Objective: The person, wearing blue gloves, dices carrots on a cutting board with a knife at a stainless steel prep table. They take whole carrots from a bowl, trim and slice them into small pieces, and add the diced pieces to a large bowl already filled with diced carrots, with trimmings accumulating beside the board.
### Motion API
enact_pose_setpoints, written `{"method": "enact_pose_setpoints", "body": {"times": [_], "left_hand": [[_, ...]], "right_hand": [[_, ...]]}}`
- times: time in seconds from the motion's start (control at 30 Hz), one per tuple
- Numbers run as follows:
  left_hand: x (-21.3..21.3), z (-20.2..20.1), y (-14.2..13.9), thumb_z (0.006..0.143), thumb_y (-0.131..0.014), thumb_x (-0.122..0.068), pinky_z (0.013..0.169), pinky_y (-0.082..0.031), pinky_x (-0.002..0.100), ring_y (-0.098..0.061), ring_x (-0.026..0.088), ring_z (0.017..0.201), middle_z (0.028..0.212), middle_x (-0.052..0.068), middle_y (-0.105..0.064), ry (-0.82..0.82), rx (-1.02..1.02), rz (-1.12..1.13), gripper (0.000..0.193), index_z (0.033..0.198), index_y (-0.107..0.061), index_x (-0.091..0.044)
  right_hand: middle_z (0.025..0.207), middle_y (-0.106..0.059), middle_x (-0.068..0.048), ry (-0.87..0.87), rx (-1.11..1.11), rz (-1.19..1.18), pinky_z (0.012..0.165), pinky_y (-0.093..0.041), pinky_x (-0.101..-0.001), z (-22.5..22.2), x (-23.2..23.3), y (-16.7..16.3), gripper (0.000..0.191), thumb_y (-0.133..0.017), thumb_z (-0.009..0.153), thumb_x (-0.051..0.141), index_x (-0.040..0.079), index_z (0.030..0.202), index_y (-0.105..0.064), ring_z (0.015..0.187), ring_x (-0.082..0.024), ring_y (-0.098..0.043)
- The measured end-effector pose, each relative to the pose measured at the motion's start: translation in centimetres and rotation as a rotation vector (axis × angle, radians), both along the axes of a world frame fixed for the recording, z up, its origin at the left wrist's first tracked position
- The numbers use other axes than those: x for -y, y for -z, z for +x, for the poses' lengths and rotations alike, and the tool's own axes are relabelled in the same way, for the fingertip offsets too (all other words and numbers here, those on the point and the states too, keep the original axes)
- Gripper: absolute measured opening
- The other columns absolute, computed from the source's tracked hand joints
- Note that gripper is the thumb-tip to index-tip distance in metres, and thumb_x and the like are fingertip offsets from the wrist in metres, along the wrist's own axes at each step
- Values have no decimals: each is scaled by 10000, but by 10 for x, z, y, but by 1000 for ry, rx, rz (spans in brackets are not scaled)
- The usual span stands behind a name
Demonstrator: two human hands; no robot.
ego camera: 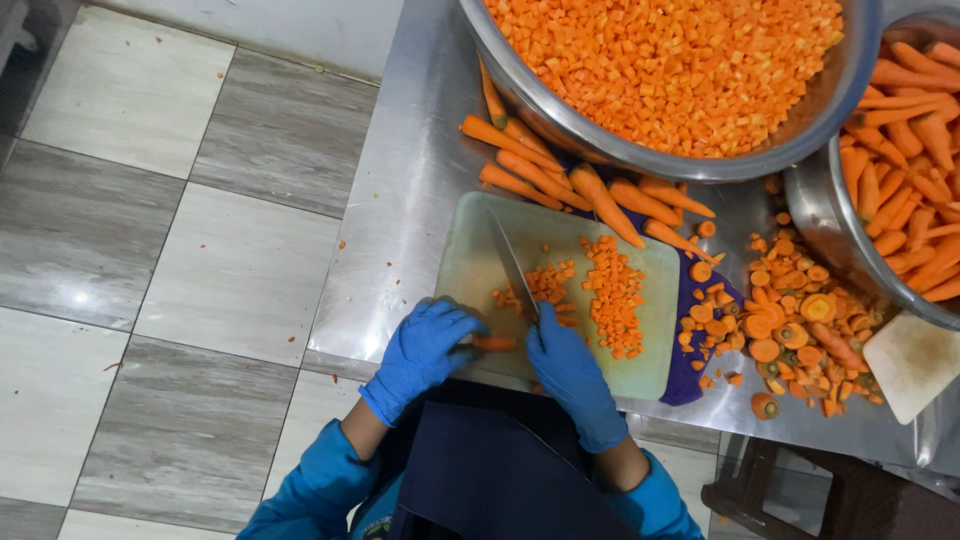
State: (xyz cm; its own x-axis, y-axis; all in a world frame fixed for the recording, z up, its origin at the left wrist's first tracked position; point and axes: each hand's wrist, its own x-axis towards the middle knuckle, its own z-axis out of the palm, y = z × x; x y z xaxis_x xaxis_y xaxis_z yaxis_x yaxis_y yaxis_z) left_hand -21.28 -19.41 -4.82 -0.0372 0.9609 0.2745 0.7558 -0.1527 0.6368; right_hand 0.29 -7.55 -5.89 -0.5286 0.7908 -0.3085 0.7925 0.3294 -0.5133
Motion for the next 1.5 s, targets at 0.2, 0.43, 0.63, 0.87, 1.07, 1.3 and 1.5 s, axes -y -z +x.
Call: {"method": "enact_pose_setpoints", "body": {"times": [0.2, 0.43, 0.63, 0.87, 1.07, 1.3, 1.5], "left_hand": [[17, 10, 10, 751, -833, -253, 917, -467, 393, -633, 237, 1013, 1054, -12, -712, -227, 30, 85, 345, 1060, -701, -171], [25, 19, 24, 766, -829, -221, 895, -480, 369, -652, 224, 1003, 1090, -24, -733, -278, 119, 124, 331, 1068, -701, -167], [22, -1, 10, 815, -752, -168, 1009, -488, 364, -658, 231, 1111, 1203, -12, -714, -94, 82, 107, 353, 1165, -703, -191], [-16, 14, -11, 847, -738, -324, 1015, -441, 456, -562, 315, 1214, 1299, 81, -600, -94, -120, 67, 464, 1287, -675, -189], [5, 15, -2, 800, -794, -285, 962, -464, 431, -596, 311, 1140, 1183, 79, -638, -357, 82, 158, 510, 1268, -649, -146], [0, 14, 14, 813, -802, -233, 908, -476, 400, -638, 242, 1033, 1086, -26, -739, -359, 82, 130, 416, 1207, -680, -173], [-15, 7, 10, 832, -804, -224, 893, -476, 414, -643, 243, 1028, 1097, -8, -728, -413, 76, 148, 399, 1197, -660, -150]], "right_hand": [[696, -632, -268, -28, 7, 76, 558, -450, -580, 5, 16, 7, 487, -524, 979, 252, 4, 1389, -433, 617, -455, -629], [705, -641, -254, -77, 17, 56, 578, -466, -569, -1, 28, 6, 418, -499, 1015, 264, 25, 1358, -473, 637, -437, -643], [727, -651, -269, -30, 9, 16, 574, -480, -553, -8, 16, -3, 479, -525, 982, 272, 61, 1409, -474, 630, -443, -656], [708, -657, -270, 76, -36, -105, 574, -494, -539, -7, 17, -20, 463, -510, 983, 282, 47, 1382, -479, 633, -436, -670], [708, -650, -254, -76, 8, 40, 573, -477, -553, 0, 23, -13, 456, -526, 996, 284, 6, 1355, -480, 631, -436, -648], [729, -645, -224, -284, 30, 157, 586, -487, -547, -5, 5, -2, 390, -508, 1006, 263, 21, 1312, -507, 654, -420, -651], [744, -661, -187, -275, 92, 75, 582, -494, -535, 11, 4, -21, 380, -522, 992, 277, 91, 1323, -515, 656, -402, -662]]}}
